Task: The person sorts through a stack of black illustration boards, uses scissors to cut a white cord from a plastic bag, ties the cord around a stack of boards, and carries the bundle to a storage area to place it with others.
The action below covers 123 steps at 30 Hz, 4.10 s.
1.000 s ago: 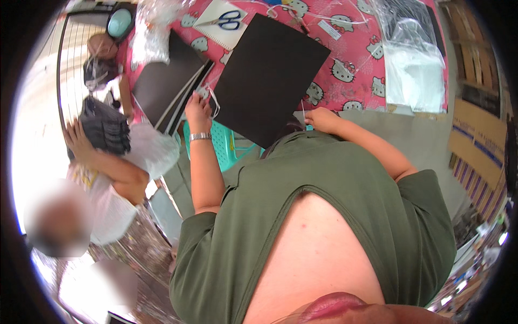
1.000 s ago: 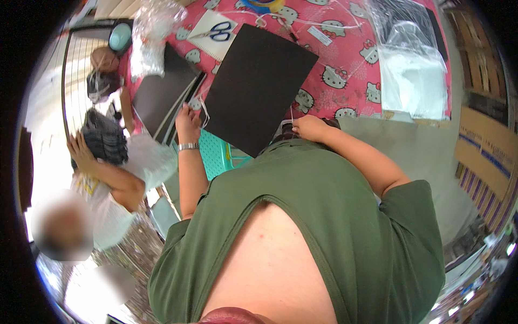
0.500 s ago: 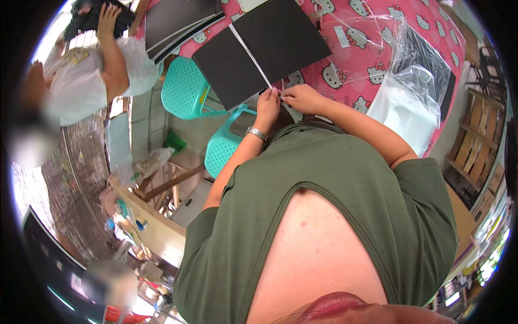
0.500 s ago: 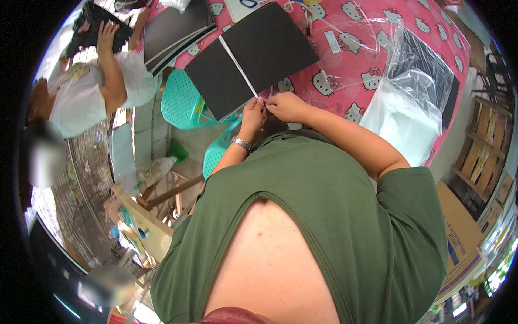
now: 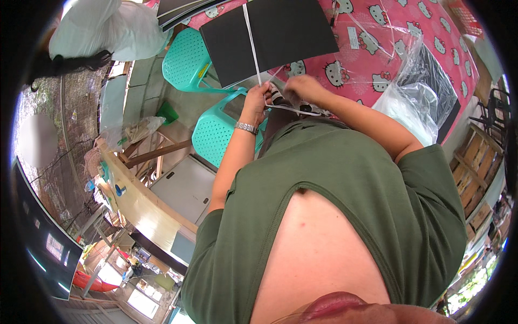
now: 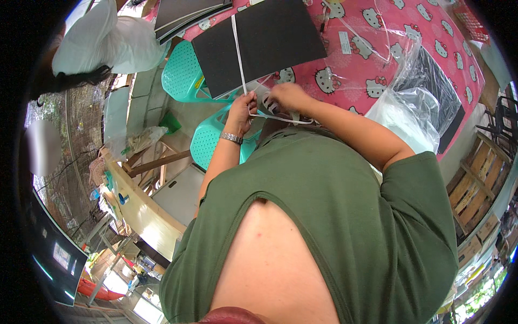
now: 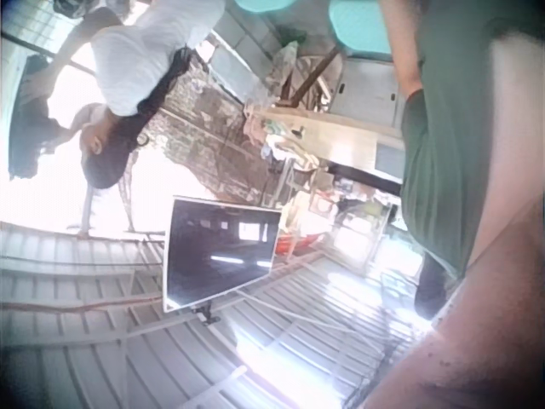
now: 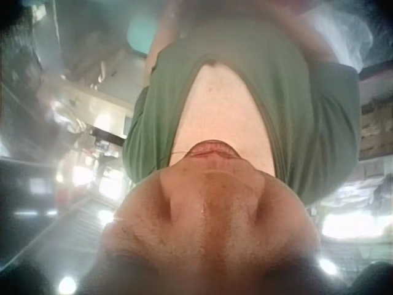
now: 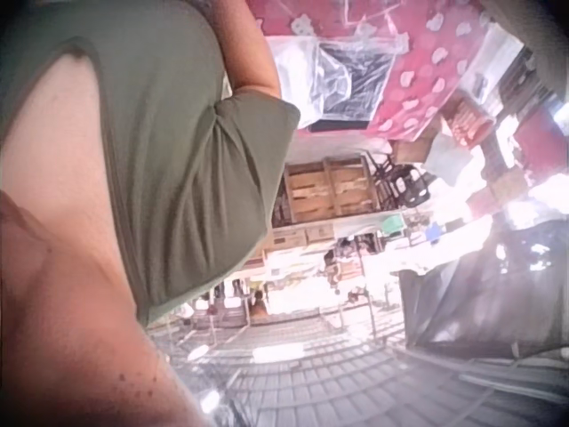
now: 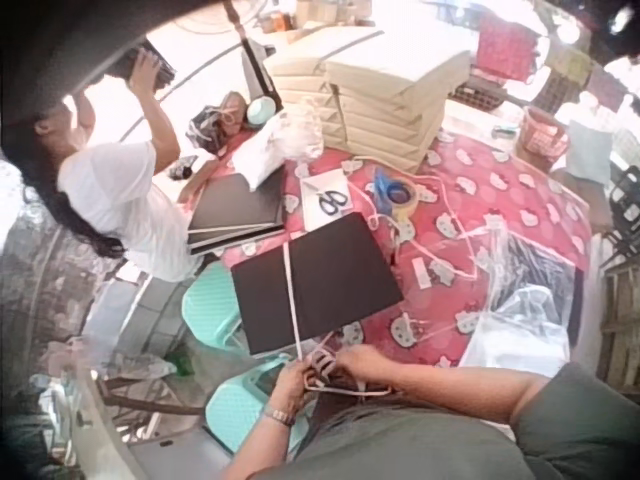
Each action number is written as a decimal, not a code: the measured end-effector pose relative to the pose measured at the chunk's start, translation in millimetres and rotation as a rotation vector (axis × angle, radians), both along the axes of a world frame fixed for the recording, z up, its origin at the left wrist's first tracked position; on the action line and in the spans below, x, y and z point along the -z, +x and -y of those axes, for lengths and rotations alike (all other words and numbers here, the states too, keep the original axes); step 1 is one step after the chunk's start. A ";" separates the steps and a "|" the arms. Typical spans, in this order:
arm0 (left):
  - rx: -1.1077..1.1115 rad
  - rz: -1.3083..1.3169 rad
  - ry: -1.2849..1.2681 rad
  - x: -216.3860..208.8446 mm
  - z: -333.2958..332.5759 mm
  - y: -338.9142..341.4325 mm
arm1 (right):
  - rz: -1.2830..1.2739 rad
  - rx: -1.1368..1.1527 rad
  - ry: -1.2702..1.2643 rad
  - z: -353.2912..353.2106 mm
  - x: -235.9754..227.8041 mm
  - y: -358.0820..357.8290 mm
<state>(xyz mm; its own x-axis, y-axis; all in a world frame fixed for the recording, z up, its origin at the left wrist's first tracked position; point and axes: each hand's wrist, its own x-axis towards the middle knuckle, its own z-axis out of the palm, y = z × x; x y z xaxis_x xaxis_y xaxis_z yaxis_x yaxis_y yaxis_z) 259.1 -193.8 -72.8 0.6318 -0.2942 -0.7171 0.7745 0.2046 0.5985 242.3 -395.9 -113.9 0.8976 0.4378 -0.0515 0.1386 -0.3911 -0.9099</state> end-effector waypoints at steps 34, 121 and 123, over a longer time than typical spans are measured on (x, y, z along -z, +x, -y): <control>1.135 0.444 -0.073 -95.9 65.5 132.4 | -0.427 0.337 0.209 -69.0 38.6 14.4; 2.244 0.979 0.548 -46.2 142.4 189.7 | -0.197 1.213 0.025 -95.7 24.0 -3.5; 2.354 1.025 0.748 -60.1 130.6 201.3 | -0.257 1.237 -0.026 -97.2 21.9 -0.6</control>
